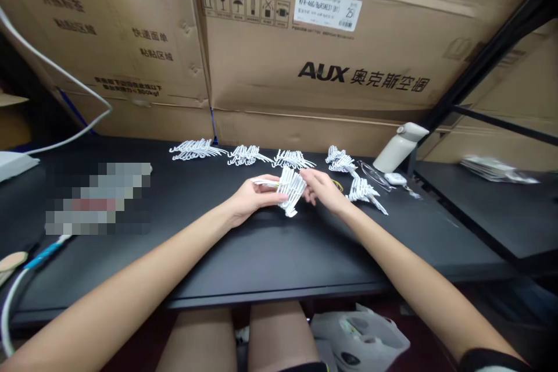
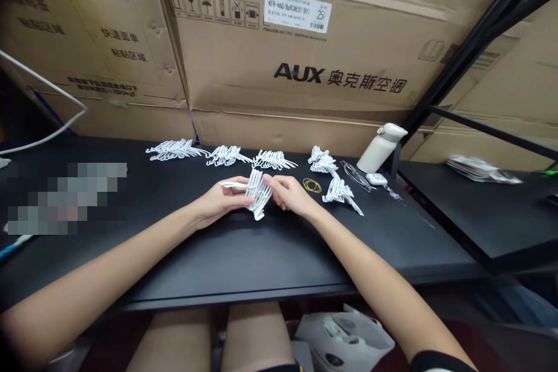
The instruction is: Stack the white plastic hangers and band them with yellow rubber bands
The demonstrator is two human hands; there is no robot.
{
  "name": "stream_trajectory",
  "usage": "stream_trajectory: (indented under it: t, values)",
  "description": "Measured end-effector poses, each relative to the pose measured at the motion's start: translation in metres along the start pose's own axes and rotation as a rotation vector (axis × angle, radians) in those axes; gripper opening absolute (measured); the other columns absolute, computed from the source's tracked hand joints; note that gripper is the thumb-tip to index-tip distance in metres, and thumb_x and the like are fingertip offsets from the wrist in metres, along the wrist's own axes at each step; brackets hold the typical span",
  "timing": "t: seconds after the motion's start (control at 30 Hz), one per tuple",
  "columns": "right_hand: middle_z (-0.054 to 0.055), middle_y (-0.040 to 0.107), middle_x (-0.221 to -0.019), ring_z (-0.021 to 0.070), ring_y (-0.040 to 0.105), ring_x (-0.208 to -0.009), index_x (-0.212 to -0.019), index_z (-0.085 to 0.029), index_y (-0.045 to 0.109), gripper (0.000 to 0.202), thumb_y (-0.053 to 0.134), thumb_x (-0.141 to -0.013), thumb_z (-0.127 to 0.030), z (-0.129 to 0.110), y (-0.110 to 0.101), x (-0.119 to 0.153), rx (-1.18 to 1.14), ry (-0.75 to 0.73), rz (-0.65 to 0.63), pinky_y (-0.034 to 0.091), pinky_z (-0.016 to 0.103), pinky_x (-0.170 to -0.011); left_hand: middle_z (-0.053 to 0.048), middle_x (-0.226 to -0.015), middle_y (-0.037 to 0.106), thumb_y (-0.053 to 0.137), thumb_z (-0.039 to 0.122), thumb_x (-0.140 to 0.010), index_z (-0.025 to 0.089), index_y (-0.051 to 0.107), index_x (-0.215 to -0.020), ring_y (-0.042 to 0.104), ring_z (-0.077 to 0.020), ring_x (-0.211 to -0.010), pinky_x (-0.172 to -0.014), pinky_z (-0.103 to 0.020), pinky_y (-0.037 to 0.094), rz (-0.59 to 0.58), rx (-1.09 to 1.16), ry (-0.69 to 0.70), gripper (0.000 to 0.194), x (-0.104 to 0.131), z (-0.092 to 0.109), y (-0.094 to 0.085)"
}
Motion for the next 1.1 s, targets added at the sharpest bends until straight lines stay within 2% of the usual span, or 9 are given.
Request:
stream_trajectory:
  t: [0.1,0.17,0.4,0.63,0.73,1.1]
  values:
    - [-0.006,0.042,-0.046,0.0069,0.038,-0.037,-0.068,-0.017,0.049,0.047,0.045,-0.083,-0.062,0.000,0.015,0.005,0.120,-0.012,-0.190,0.031,0.020,-0.037,-0.006,-0.092,0.069,0.082,0.021,-0.058,0.015,0.063,-0.098,0.065,-0.0196,-0.091,-0.091,-0.039,0.047,-0.042,0.019,-0.011,0.045,0.001,-0.002,0.003]
    - [-0.006,0.040,-0.046,0.0070,0.038,-0.040,-0.064,-0.017,0.046,0.047,0.045,-0.083,-0.060,-0.004,0.020,0.009,0.150,-0.064,-0.229,0.031,0.020,-0.040,-0.006,-0.094,0.069,0.081,0.022,-0.061,0.016,0.063,-0.100,0.065,-0.0192,-0.092,-0.092,-0.039,0.046,-0.076,0.016,-0.018,0.043,0.001,-0.003,0.006]
    - [-0.005,0.040,-0.050,0.0082,0.038,-0.044,-0.063,-0.018,0.044,0.044,0.045,-0.085,-0.056,-0.013,0.018,0.012,0.190,-0.165,-0.137,0.029,0.022,-0.044,-0.010,-0.098,0.069,0.081,0.023,-0.060,0.014,0.061,-0.105,0.063,-0.0229,-0.097,-0.092,-0.041,0.047,-0.112,-0.106,0.058,0.050,0.000,0.000,0.009]
    - [-0.004,0.042,-0.047,0.0091,0.040,-0.043,-0.062,-0.019,0.043,0.048,0.039,-0.086,-0.060,-0.009,0.017,0.011,0.203,-0.144,-0.116,0.032,0.022,-0.044,-0.009,-0.099,0.069,0.080,0.026,-0.061,0.013,0.065,-0.097,0.064,-0.0229,-0.097,-0.092,-0.040,0.048,-0.134,-0.111,-0.004,0.041,0.001,-0.003,0.010]
    - [-0.004,0.042,-0.047,0.0094,0.041,-0.043,-0.062,-0.019,0.042,0.049,0.038,-0.086,-0.062,-0.008,0.018,0.010,0.183,-0.144,-0.120,0.032,0.022,-0.044,-0.008,-0.097,0.070,0.081,0.025,-0.060,0.014,0.065,-0.098,0.064,-0.0224,-0.096,-0.092,-0.040,0.048,-0.132,-0.096,-0.037,0.043,0.002,-0.005,0.010]
    - [-0.005,0.044,-0.045,0.0091,0.042,-0.039,-0.065,-0.019,0.046,0.044,0.044,-0.086,-0.057,-0.010,0.014,0.009,0.151,-0.174,-0.088,0.034,0.022,-0.041,-0.009,-0.100,0.068,0.080,0.024,-0.062,0.013,0.065,-0.098,0.063,-0.0225,-0.099,-0.092,-0.039,0.048,-0.164,-0.073,-0.026,0.041,0.002,-0.004,0.013]
Point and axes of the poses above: each hand's wrist, its own x-axis away from the middle knuckle, its own y-axis out of the palm, z = x × y, the point moved 8 cm from there along -x, towards the middle knuckle
